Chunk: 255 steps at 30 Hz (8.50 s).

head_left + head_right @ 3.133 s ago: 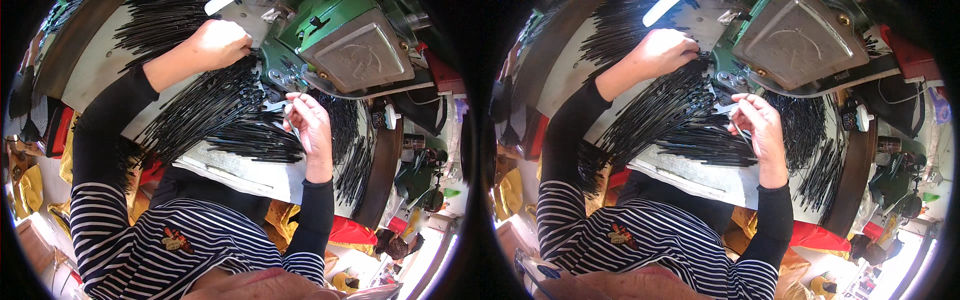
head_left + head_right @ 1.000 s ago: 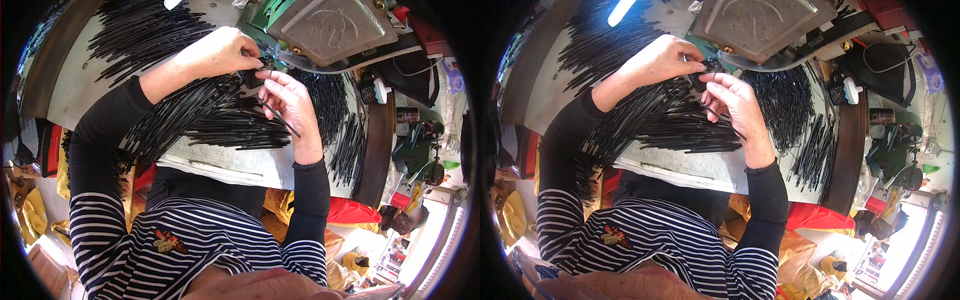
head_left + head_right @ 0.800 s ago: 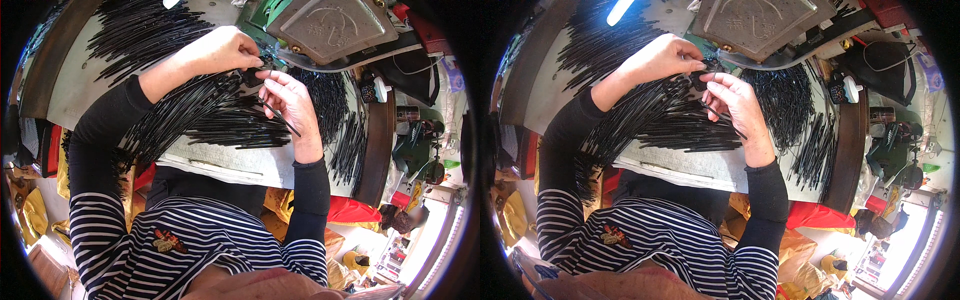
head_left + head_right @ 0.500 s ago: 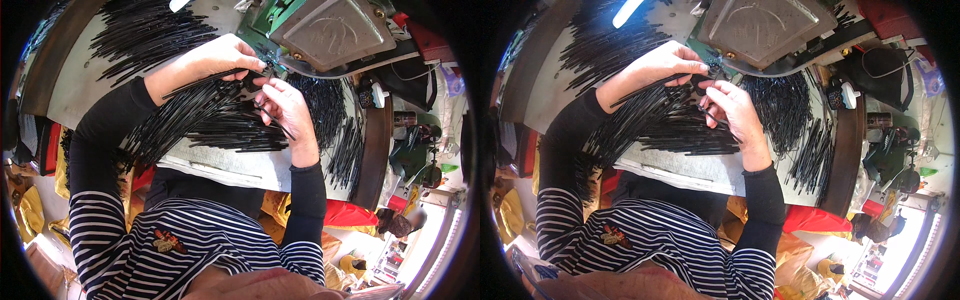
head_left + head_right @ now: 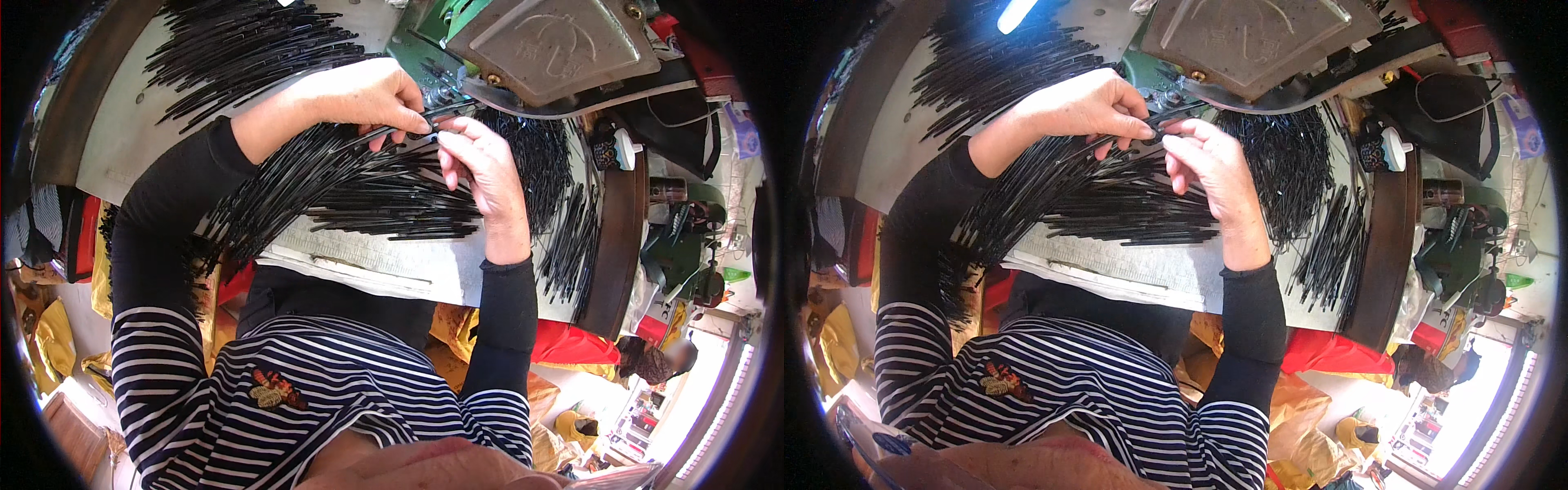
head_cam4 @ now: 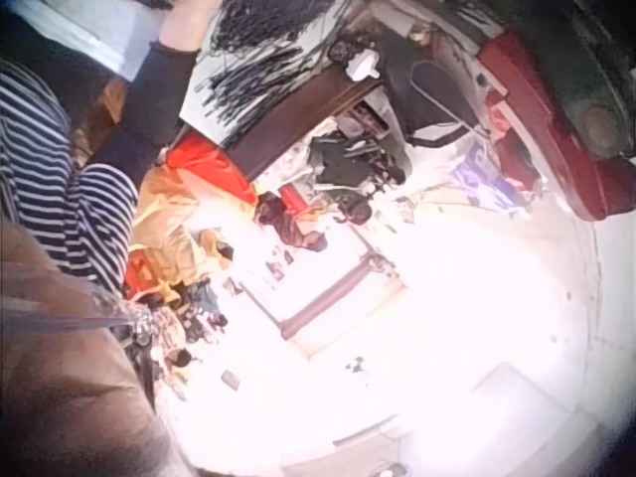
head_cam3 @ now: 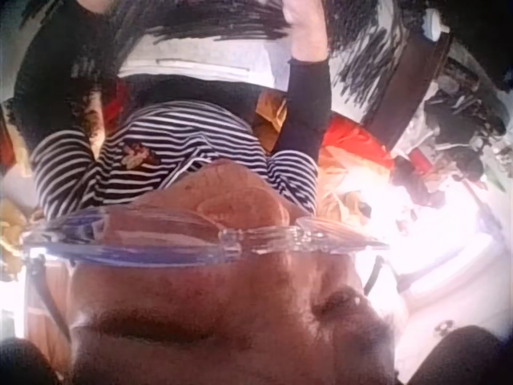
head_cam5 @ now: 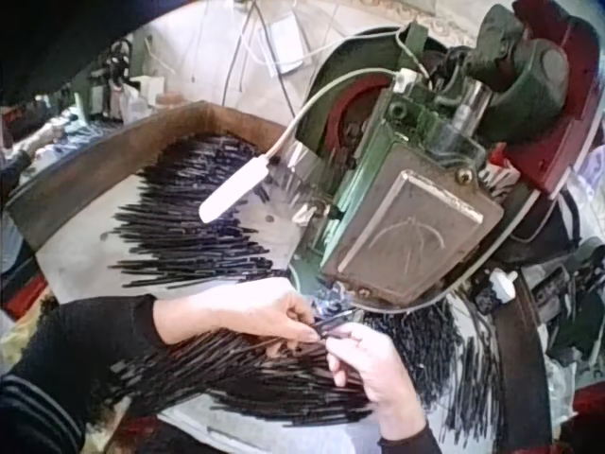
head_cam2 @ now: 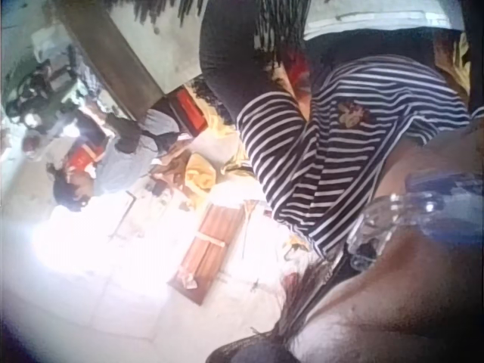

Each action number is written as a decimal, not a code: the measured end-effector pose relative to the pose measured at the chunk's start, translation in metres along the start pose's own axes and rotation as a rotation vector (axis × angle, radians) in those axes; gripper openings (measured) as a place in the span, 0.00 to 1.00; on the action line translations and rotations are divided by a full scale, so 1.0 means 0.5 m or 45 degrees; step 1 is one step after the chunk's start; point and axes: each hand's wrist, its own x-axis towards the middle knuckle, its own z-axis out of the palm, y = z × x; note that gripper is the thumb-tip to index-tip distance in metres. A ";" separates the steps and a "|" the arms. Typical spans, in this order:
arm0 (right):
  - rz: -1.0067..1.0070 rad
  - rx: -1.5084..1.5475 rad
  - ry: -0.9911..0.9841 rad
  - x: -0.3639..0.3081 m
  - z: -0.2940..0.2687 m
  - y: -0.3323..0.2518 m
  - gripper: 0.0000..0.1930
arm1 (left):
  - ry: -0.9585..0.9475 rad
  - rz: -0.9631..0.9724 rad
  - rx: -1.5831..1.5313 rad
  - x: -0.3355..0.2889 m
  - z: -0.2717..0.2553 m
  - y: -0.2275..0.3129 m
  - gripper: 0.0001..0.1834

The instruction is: The person assembles small black plastic components by pressing plastic rods into plastic sleeves using an assembly press, creating assembled parts.

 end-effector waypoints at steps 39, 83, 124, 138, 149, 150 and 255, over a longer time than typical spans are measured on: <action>-0.296 0.568 0.271 0.026 -0.067 0.030 0.11 | 0.349 -0.019 -0.424 0.031 -0.016 -0.036 0.16; 0.014 -0.273 -0.068 -0.023 0.040 -0.009 0.20 | 0.538 0.110 -0.433 0.023 0.030 -0.045 0.16; -0.046 0.088 -0.042 -0.020 0.026 -0.010 0.19 | 0.435 0.224 -0.541 0.031 0.029 -0.027 0.15; -0.020 0.068 0.001 -0.015 0.030 -0.004 0.18 | 0.495 0.101 -0.717 0.042 0.033 -0.026 0.13; -0.073 0.232 0.186 -0.011 0.053 0.016 0.08 | 0.430 0.023 -0.396 0.029 0.023 -0.018 0.18; -0.071 0.233 0.188 -0.010 0.051 0.015 0.08 | 0.427 0.015 -0.403 0.029 0.023 -0.017 0.19; 0.225 -1.396 0.456 -0.161 -0.109 -0.013 0.08 | 0.203 0.305 0.570 0.026 0.078 -0.020 0.09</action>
